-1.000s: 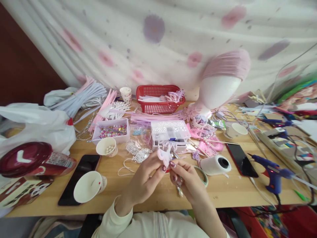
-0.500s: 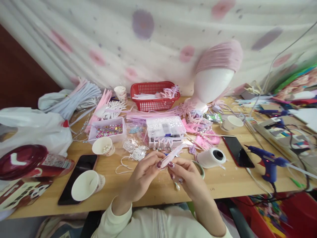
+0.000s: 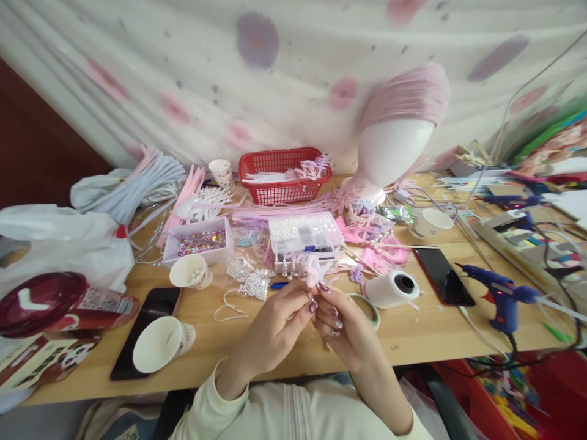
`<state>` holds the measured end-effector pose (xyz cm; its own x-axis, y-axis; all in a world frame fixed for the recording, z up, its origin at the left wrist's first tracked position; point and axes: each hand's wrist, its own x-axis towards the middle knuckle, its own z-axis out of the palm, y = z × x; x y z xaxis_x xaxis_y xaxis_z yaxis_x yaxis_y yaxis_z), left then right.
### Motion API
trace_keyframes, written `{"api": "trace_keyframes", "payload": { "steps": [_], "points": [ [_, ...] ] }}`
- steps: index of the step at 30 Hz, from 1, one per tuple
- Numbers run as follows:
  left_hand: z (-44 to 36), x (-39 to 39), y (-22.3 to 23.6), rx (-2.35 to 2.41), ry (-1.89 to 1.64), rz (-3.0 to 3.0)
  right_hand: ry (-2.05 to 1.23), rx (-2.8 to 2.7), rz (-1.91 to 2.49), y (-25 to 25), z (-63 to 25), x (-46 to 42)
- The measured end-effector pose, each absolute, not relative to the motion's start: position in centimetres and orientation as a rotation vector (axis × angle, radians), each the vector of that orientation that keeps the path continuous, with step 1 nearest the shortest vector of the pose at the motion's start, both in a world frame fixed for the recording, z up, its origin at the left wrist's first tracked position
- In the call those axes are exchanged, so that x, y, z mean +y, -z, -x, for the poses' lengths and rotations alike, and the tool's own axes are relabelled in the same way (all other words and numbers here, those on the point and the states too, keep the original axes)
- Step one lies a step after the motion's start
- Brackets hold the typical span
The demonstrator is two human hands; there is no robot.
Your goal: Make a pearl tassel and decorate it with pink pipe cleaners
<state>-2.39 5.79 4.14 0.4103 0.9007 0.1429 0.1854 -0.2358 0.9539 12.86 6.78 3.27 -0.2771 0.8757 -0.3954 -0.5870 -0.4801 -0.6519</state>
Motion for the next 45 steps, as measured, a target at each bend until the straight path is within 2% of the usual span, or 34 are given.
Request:
{"api": "trace_keyframes", "payload": {
  "steps": [9,13,17,23,28,33,38,45],
  "points": [
    [2.8,4.8,-5.1,1.264,-0.755,-1.869,-1.341,-1.265,1.173,-1.4,-13.6,6.5],
    [3.7,4.2,-6.1,1.336,-0.764,-1.637,-1.067,-1.839,1.131,-1.5,-15.1,6.5],
    [4.7,4.6,-6.3,1.231,-0.857,-1.267,-0.949,-2.088,1.037,-2.2,-15.9,6.7],
    [4.8,7.2,-5.9,1.094,-1.059,-1.028,-1.151,-1.999,0.937,-2.6,-15.5,6.5],
    [4.6,7.3,-4.7,1.066,-1.317,-1.154,-1.342,-1.713,1.041,-2.7,-14.7,6.1],
    [4.8,5.6,-3.0,1.16,-1.113,-1.427,-1.475,-1.62,0.999,-2.7,-14.4,6.2],
    [5.0,4.7,-2.8,1.26,-1.174,-1.536,-1.367,-1.694,1.025,-2.8,-14.3,6.1],
    [5.5,4.9,-3.3,1.139,-1.165,-1.922,-1.229,-1.832,1.011,-3.5,-14.4,5.4]
  ]
}}
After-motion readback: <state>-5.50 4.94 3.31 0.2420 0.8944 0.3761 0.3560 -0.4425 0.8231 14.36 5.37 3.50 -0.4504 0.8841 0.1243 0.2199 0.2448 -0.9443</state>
